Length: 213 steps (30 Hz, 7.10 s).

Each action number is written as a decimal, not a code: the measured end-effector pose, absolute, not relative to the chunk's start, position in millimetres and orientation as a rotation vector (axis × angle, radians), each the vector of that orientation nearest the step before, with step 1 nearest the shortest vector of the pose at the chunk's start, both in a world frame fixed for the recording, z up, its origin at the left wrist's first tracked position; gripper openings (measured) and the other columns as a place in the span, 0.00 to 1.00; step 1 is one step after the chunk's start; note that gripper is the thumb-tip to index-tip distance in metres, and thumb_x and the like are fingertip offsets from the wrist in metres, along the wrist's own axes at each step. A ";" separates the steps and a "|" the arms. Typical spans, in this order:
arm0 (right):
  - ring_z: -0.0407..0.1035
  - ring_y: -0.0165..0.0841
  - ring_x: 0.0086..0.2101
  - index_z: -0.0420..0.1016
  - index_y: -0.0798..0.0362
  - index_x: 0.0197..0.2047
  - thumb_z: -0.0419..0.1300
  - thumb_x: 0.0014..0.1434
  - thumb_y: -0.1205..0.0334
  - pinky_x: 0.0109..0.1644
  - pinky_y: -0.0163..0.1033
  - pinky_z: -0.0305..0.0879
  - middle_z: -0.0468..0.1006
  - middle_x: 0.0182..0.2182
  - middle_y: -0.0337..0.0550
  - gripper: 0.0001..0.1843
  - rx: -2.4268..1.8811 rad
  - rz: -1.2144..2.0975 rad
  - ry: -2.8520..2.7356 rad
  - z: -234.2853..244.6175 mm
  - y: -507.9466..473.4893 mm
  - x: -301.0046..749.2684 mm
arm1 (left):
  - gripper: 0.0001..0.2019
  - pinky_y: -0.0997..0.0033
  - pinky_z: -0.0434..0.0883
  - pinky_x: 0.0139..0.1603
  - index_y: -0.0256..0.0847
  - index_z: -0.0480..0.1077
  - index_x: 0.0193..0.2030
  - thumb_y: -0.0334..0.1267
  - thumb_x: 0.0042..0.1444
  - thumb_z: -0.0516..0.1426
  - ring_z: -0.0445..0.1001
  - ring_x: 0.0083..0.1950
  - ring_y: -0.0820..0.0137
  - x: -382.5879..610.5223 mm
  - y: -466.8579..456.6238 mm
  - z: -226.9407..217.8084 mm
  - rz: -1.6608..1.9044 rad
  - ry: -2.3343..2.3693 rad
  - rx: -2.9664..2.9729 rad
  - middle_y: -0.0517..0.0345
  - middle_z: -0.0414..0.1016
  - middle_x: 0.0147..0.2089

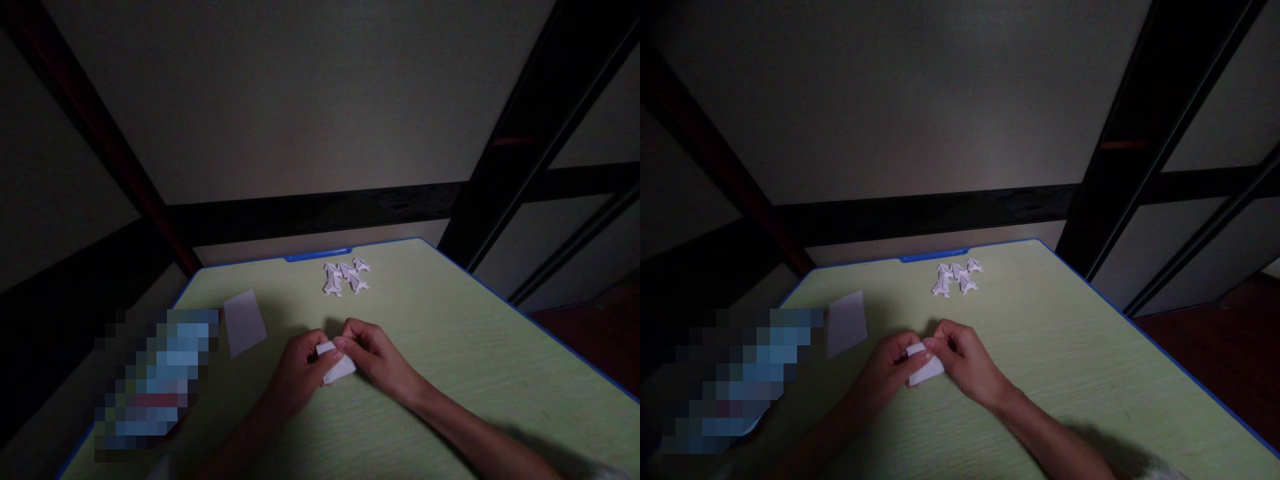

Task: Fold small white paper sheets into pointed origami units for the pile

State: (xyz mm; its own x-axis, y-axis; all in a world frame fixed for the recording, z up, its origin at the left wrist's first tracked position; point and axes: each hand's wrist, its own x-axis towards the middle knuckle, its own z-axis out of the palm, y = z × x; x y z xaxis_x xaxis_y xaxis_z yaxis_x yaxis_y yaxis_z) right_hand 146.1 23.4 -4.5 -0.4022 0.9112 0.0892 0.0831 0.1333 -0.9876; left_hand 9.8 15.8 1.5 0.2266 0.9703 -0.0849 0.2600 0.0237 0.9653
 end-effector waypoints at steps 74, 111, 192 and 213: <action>0.51 0.22 0.19 0.62 0.58 0.21 0.58 0.43 0.50 0.21 0.30 0.46 0.60 0.16 0.33 0.18 -0.967 1.589 -1.463 0.3 27.9 144.6 | 0.06 0.82 0.61 0.16 0.37 0.60 0.21 0.34 0.42 0.55 0.60 0.18 0.80 8.5 15.8 -5.1 1.221 1.211 1.315 0.66 0.62 0.20; 0.60 0.24 0.19 0.66 0.60 0.22 0.58 0.45 0.52 0.22 0.30 0.52 0.69 0.17 0.38 0.16 -0.755 1.715 -1.537 1.4 24.6 146.7 | 0.15 0.84 0.50 0.10 0.38 0.56 0.16 0.45 0.42 0.53 0.52 0.09 0.84 8.3 11.1 -3.4 0.979 1.135 1.153 0.69 0.56 0.09; 0.59 0.25 0.21 0.66 0.57 0.22 0.55 0.49 0.64 0.26 0.32 0.56 0.65 0.18 0.36 0.07 -1.052 1.296 -1.580 -4.9 30.4 148.7 | 0.09 0.74 0.67 0.24 0.34 0.66 0.21 0.38 0.45 0.51 0.71 0.23 0.70 5.4 19.7 -2.6 0.803 1.198 1.431 0.59 0.70 0.20; 0.56 0.24 0.22 0.63 0.57 0.25 0.58 0.45 0.64 0.25 0.31 0.52 0.63 0.20 0.35 0.07 -0.998 1.402 -1.541 0.0 32.7 148.9 | 0.10 0.76 0.62 0.23 0.33 0.66 0.19 0.37 0.45 0.50 0.67 0.21 0.72 6.3 15.5 8.5 0.843 1.267 1.541 0.57 0.70 0.18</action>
